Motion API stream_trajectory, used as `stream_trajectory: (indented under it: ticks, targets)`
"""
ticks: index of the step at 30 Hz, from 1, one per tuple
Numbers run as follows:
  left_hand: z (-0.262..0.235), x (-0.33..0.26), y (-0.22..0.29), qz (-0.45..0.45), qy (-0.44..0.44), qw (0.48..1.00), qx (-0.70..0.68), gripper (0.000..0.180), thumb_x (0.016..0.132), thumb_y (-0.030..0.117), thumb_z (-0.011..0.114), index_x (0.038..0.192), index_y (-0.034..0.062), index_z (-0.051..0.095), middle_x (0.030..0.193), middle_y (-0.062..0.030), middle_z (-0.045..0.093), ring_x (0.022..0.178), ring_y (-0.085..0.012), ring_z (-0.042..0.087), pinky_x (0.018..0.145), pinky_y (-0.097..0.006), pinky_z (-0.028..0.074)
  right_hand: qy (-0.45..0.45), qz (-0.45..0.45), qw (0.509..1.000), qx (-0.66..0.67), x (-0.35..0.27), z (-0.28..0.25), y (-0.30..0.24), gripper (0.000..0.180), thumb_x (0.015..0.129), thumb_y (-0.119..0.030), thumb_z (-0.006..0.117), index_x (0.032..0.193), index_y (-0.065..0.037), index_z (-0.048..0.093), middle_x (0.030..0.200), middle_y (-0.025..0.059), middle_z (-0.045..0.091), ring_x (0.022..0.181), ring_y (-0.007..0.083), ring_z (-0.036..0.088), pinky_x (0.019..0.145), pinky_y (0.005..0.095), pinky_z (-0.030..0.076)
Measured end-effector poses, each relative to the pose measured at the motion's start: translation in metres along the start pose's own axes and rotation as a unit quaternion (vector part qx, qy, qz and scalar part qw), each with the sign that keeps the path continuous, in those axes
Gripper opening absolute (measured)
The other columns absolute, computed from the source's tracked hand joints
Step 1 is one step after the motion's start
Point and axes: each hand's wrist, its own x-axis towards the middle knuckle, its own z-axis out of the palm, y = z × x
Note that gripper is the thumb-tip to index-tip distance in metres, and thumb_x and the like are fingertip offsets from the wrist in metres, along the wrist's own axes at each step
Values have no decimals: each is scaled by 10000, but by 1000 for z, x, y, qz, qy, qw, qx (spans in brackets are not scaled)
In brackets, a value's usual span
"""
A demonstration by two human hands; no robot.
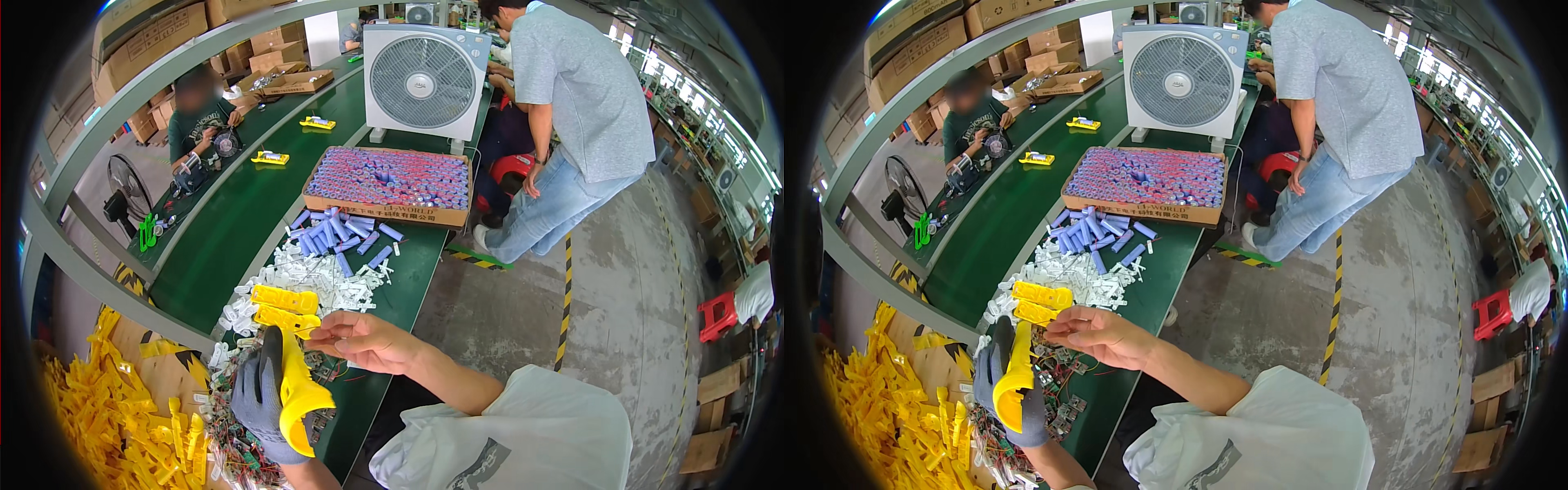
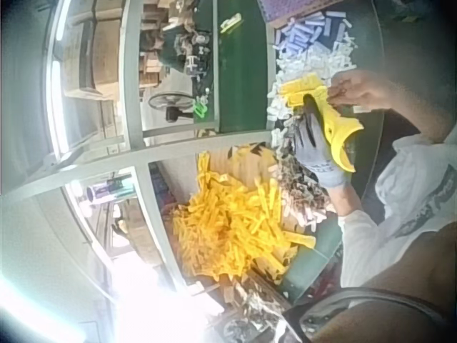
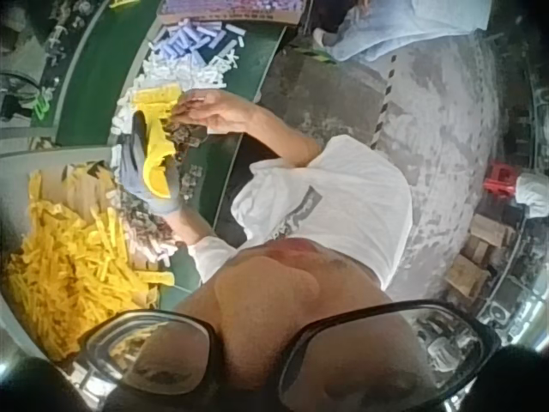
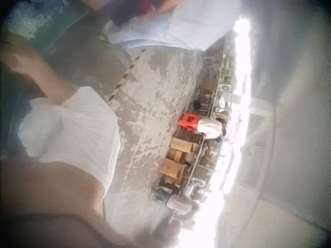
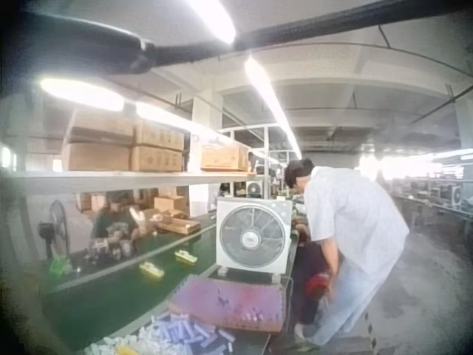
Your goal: Assembling internal electronic components into yellow plastic housings on a factory production line.
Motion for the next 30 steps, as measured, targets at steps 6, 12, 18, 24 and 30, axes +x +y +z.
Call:
stream_trajectory:
  ticks: [6,12,18,24,30]
  targets:
    - [-4,-12,-8,-59,0,997,-40,448,655,-11,659,1099,-9,595,1053,-153,649,934,-339,589,859,-399,444,98,-51,906,-408,3,-2,8,226,834,-93,691,1039,-39,612,954,60,668,764,77,653,555,198,488]
    - [-7,1,-13,-109,51,989,-80,444,752,-21,682,1171,-14,536,1135,-156,583,1047,-283,559,929,-379,431,91,-157,808,-560,0,-11,10,173,806,-97,718,932,-24,626,751,27,626,609,69,530,525,237,406]
    - [24,-42,-31,-283,220,891,-279,654,782,-98,648,1331,-33,298,1283,-183,458,1148,-234,502,944,-357,432,-91,-82,975,-187,-14,-9,12,273,796,-76,715,991,-13,535,732,68,574,703,172,570,605,320,459]
    - [16,1,-9,-279,78,865,-409,544,789,-131,482,1309,-14,369,1126,-114,569,970,-186,597,869,-315,475,-82,-105,984,-119,-29,-17,4,418,634,-67,841,940,-14,562,827,158,619,767,223,627,634,331,512]
    - [35,2,-1,-316,-94,708,-625,767,755,-109,533,1454,65,269,1288,-87,470,936,-144,555,764,-268,482,125,-265,917,-271,-23,-14,-6,467,845,-430,669,880,15,531,751,102,624,435,85,517,354,191,353]
